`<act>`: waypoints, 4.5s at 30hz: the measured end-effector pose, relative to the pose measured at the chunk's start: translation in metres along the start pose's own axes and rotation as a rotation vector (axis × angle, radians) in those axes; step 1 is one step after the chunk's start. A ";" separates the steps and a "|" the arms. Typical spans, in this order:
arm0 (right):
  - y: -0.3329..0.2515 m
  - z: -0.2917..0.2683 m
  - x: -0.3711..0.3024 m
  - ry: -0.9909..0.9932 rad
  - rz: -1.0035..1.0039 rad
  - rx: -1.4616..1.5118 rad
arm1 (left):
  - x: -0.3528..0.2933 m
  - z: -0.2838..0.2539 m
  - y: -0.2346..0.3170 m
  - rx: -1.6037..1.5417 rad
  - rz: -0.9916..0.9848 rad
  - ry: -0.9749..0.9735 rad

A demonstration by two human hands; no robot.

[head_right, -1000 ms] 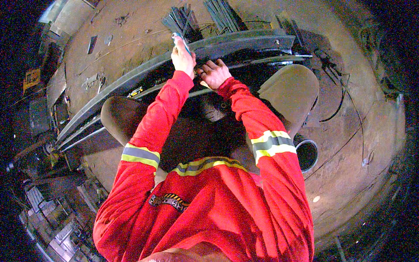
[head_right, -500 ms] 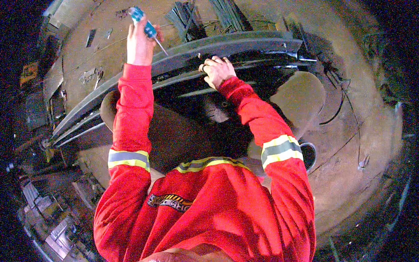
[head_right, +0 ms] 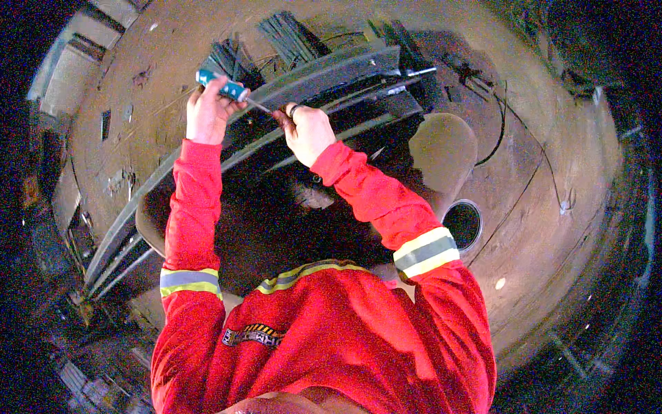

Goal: The person sits on the floor and assembles a curved metal frame by inserting small fasteners into pre-drilled holes. They use a screwdriver to tighten the fasteners and handle a black rubber strip, applying adhesive and fitting it along the frame's edge.

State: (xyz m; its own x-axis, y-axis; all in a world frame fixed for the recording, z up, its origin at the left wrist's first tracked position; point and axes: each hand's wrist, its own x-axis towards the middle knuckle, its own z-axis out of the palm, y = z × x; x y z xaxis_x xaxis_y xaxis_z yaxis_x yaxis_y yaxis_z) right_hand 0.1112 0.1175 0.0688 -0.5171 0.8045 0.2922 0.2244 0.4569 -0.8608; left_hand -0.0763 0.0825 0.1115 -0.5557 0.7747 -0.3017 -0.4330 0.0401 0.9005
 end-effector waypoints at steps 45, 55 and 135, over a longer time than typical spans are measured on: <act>0.209 -0.172 0.071 -0.564 -0.688 -0.734 | 0.081 0.149 -0.094 0.429 0.285 -0.129; 0.208 -0.169 0.067 -0.652 -0.532 -0.744 | 0.091 0.164 -0.103 0.581 0.232 -0.213; 0.165 -0.109 0.000 0.116 0.664 -0.652 | 0.102 0.223 -0.117 1.843 1.404 -1.448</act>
State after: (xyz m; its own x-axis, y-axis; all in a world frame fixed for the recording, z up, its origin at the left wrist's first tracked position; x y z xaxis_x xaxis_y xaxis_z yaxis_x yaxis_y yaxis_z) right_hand 0.2382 0.2338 -0.0279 -0.0392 0.9936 -0.1057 0.8811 -0.0155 -0.4726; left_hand 0.0762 0.2981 0.0450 0.8545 0.4987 -0.1456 0.4787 -0.8647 -0.1520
